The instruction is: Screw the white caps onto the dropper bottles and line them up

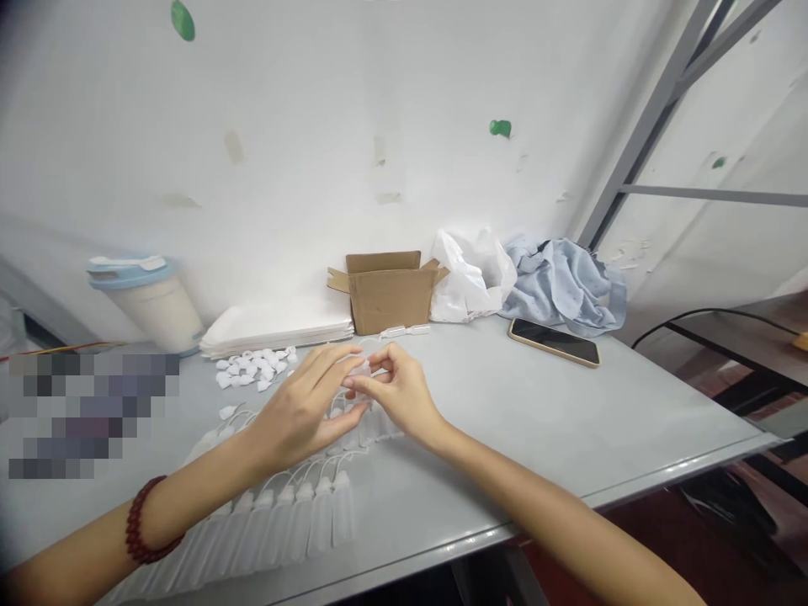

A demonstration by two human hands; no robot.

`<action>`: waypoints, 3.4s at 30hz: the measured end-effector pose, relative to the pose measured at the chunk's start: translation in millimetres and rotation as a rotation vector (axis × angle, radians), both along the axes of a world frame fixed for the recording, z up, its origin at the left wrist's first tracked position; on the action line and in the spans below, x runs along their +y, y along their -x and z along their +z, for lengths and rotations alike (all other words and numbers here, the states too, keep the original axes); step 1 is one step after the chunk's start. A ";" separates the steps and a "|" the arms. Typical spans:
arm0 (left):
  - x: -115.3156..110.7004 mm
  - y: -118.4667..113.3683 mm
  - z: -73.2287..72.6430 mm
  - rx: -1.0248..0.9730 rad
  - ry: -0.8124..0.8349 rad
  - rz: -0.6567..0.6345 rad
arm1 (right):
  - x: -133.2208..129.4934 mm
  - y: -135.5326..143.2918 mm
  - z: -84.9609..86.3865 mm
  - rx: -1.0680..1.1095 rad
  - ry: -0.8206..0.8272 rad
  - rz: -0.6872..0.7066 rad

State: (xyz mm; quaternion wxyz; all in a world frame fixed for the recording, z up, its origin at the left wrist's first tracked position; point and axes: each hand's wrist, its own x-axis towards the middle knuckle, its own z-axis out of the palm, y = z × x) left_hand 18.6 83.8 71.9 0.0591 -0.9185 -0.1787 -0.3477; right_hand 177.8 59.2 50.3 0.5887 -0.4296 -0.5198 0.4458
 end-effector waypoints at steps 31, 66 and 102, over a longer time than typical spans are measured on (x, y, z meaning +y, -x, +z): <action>-74.5 15.1 -17.4 0.284 0.607 -0.001 | 34.7 -53.3 -3.2 -0.305 -0.079 -0.195; 71.9 -1.7 9.2 -0.174 0.769 0.396 | 64.8 -50.1 -7.0 -1.223 -0.314 -0.116; -36.6 37.0 21.2 -0.109 0.532 0.097 | -9.9 10.1 15.5 -0.571 -0.400 0.069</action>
